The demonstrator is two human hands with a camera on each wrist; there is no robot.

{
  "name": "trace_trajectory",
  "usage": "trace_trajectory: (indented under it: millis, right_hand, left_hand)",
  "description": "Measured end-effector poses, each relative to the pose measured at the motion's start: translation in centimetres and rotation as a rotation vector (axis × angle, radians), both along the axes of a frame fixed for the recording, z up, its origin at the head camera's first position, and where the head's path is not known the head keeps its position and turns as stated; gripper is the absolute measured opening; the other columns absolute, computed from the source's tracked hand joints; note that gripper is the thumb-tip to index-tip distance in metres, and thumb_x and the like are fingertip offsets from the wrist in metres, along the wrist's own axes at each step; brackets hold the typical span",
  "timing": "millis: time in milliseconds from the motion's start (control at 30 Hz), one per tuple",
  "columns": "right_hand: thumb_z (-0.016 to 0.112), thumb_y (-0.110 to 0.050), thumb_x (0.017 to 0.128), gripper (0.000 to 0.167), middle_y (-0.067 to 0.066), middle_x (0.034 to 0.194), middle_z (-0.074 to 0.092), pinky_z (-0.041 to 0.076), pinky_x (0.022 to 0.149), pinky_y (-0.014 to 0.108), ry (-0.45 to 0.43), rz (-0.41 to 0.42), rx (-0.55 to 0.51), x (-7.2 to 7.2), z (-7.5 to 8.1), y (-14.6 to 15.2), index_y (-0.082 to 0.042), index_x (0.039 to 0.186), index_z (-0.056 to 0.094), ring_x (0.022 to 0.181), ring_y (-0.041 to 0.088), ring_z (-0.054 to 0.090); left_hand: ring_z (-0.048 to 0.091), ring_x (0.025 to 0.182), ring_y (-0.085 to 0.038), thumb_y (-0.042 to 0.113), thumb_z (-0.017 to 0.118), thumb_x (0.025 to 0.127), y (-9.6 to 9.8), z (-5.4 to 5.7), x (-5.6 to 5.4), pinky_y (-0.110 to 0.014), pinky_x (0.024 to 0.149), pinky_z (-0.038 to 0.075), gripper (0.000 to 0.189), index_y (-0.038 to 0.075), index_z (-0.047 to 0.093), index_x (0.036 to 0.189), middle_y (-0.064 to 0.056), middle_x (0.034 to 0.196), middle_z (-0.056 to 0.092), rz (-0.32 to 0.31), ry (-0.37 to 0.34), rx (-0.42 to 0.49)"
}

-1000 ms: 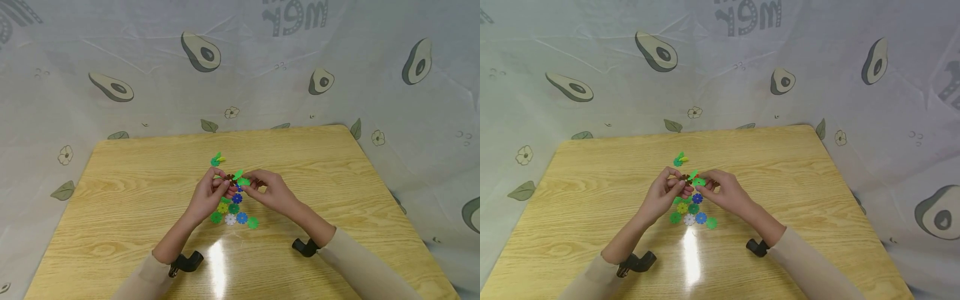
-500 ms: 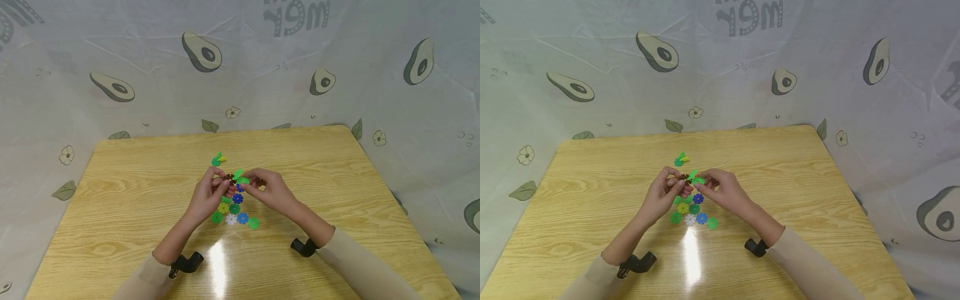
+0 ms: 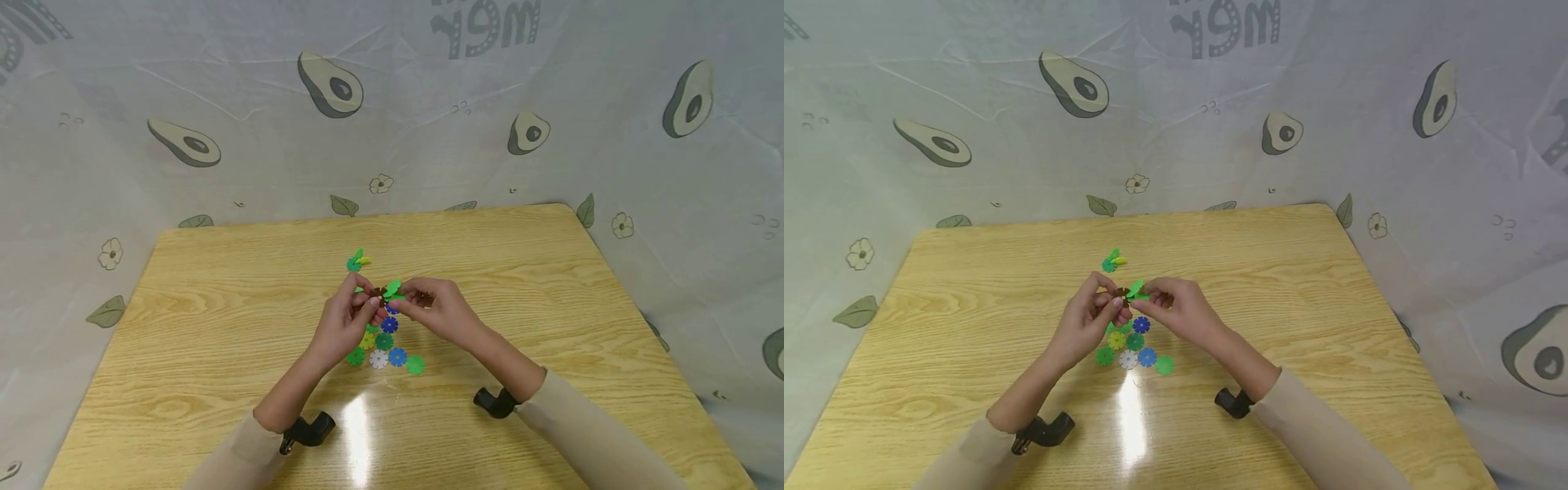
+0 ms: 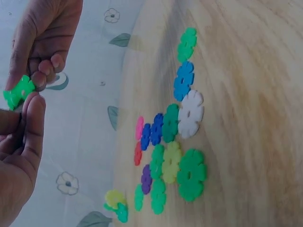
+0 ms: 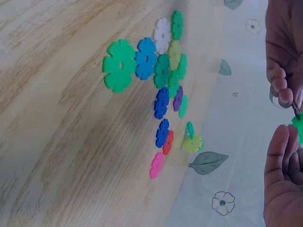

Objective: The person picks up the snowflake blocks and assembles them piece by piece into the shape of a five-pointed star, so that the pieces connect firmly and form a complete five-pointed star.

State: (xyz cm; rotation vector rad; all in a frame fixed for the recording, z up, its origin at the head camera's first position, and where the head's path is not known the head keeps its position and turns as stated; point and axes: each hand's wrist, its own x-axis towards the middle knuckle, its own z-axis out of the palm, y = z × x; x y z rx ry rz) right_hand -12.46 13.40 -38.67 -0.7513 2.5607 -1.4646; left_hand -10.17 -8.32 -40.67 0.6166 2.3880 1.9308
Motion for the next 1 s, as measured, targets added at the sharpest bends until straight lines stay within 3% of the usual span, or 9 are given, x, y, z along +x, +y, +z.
trace_trajectory:
  millis: [133, 267, 367, 433, 533, 733, 900, 1000]
  right_hand:
    - [0.075, -0.017, 0.098, 0.016, 0.008, 0.09, 0.071, 0.059, 0.07, 0.025, -0.027, 0.001, -0.015, -0.14, -0.19, -0.16, -0.004, 0.108, 0.074, 0.076, 0.013, 0.064]
    - [0.075, -0.019, 0.098, 0.019, 0.009, 0.093, 0.072, 0.061, 0.072, 0.025, -0.056, -0.02, -0.017, -0.32, -0.12, -0.33, -0.004, 0.109, 0.075, 0.078, 0.015, 0.068]
    - [0.075, -0.021, 0.098, 0.019, 0.009, 0.095, 0.073, 0.061, 0.074, 0.026, -0.063, -0.032, -0.005, -0.5, -0.07, -0.32, -0.005, 0.109, 0.075, 0.081, 0.015, 0.069]
    - [0.076, -0.021, 0.098, 0.019, 0.008, 0.095, 0.073, 0.061, 0.075, 0.026, -0.064, -0.036, 0.005, -0.62, -0.04, -0.27, -0.006, 0.11, 0.075, 0.081, 0.015, 0.068]
    - [0.076, -0.023, 0.098, 0.02, 0.007, 0.095, 0.072, 0.06, 0.074, 0.025, -0.071, -0.034, 0.013, -0.75, 0.05, -0.18, -0.007, 0.109, 0.075, 0.081, 0.015, 0.067]
    - [0.075, -0.025, 0.099, 0.019, 0.006, 0.092, 0.071, 0.057, 0.071, 0.024, -0.097, -0.031, 0.023, -0.82, 0.24, -0.22, -0.008, 0.107, 0.076, 0.078, 0.016, 0.064]
    - [0.074, -0.027, 0.1, 0.019, 0.006, 0.093, 0.072, 0.056, 0.071, 0.025, -0.107, -0.023, 0.041, -0.8, 0.22, -0.38, -0.009, 0.107, 0.076, 0.078, 0.017, 0.064]
    - [0.07, -0.028, 0.102, 0.021, 0.006, 0.096, 0.074, 0.057, 0.073, 0.026, -0.109, -0.017, 0.048, -0.84, 0.18, -0.31, -0.01, 0.11, 0.076, 0.081, 0.019, 0.068]
  left_hand:
    - [0.071, 0.074, -0.003, 0.001, 0.051, 0.108, 0.08, -0.23, -0.09, -0.032, 0.069, 0.065, 0.007, -0.003, 0.048, 0.113, -0.024, 0.088, 0.077, 0.006, 0.0, -0.006]
    - [0.075, 0.076, -0.017, 0.002, 0.05, 0.109, 0.15, -0.32, -0.23, -0.036, 0.07, 0.066, 0.008, -0.002, 0.048, 0.116, -0.025, 0.091, 0.077, 0.018, 0.033, -0.024]
    - [0.076, 0.081, -0.028, 0.003, 0.052, 0.109, 0.18, -0.33, -0.26, -0.034, 0.072, 0.066, 0.012, 0.0, 0.05, 0.12, -0.02, 0.095, 0.078, 0.045, 0.082, -0.097]
    - [0.075, 0.086, -0.027, 0.005, 0.055, 0.108, 0.17, -0.33, -0.24, -0.031, 0.074, 0.064, 0.016, 0.001, 0.052, 0.123, -0.016, 0.099, 0.077, 0.069, 0.115, -0.169]
    - [0.071, 0.092, -0.021, 0.009, 0.062, 0.106, 0.15, -0.17, -0.13, -0.032, 0.076, 0.062, 0.024, 0.004, 0.056, 0.128, -0.011, 0.107, 0.074, 0.103, 0.173, -0.29]
    - [0.066, 0.111, -0.027, 0.015, 0.074, 0.099, 0.13, -0.11, 0.22, -0.04, 0.084, 0.062, 0.044, 0.003, 0.058, 0.138, -0.012, 0.121, 0.068, 0.186, 0.329, -0.484]
    - [0.062, 0.103, -0.025, 0.015, 0.08, 0.093, 0.12, -0.38, 0.15, -0.034, 0.076, 0.06, 0.04, 0.004, 0.064, 0.128, -0.009, 0.112, 0.067, 0.251, 0.495, -0.587]
    - [0.056, 0.098, -0.025, 0.017, 0.083, 0.092, -0.16, -0.35, -0.11, -0.031, 0.067, 0.055, 0.036, 0.006, 0.068, 0.122, -0.009, 0.108, 0.062, 0.277, 0.543, -0.61]
